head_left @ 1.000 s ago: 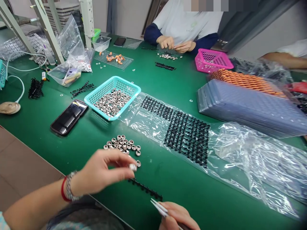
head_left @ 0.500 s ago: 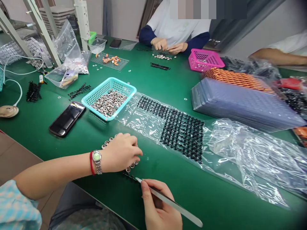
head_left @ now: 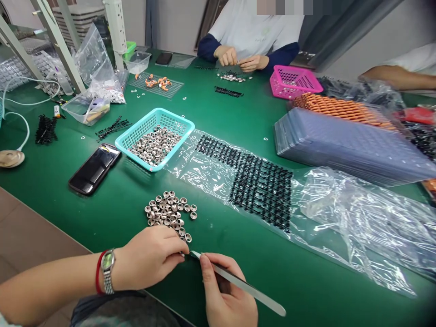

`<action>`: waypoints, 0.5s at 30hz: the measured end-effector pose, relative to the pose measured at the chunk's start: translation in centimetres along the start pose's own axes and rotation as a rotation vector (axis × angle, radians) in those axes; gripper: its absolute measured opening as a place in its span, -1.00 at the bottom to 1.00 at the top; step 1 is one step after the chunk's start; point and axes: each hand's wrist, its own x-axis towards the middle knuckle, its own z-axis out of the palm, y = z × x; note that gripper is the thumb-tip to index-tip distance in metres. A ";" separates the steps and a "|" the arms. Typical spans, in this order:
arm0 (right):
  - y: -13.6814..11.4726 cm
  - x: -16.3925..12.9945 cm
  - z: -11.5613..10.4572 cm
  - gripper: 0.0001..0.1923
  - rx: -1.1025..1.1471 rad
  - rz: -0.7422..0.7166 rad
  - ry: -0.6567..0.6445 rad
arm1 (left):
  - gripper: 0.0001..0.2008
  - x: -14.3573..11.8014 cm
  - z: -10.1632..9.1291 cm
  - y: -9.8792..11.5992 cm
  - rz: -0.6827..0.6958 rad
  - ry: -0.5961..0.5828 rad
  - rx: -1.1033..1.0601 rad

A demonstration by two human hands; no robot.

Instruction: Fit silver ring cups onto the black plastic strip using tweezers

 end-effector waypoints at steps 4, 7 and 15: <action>0.4 -0.1 -0.2 -0.76 -0.014 0.019 -0.025 | -0.83 -1.8 1.3 -0.5 -0.063 0.083 -0.098; 0.5 -0.2 -0.5 -0.74 0.013 0.070 -0.056 | -0.85 -1.8 1.7 -0.5 -0.090 0.116 -0.116; 1.1 -0.3 -0.9 -0.80 0.203 0.199 -0.080 | -0.83 -1.7 1.8 -0.6 -0.066 0.106 -0.091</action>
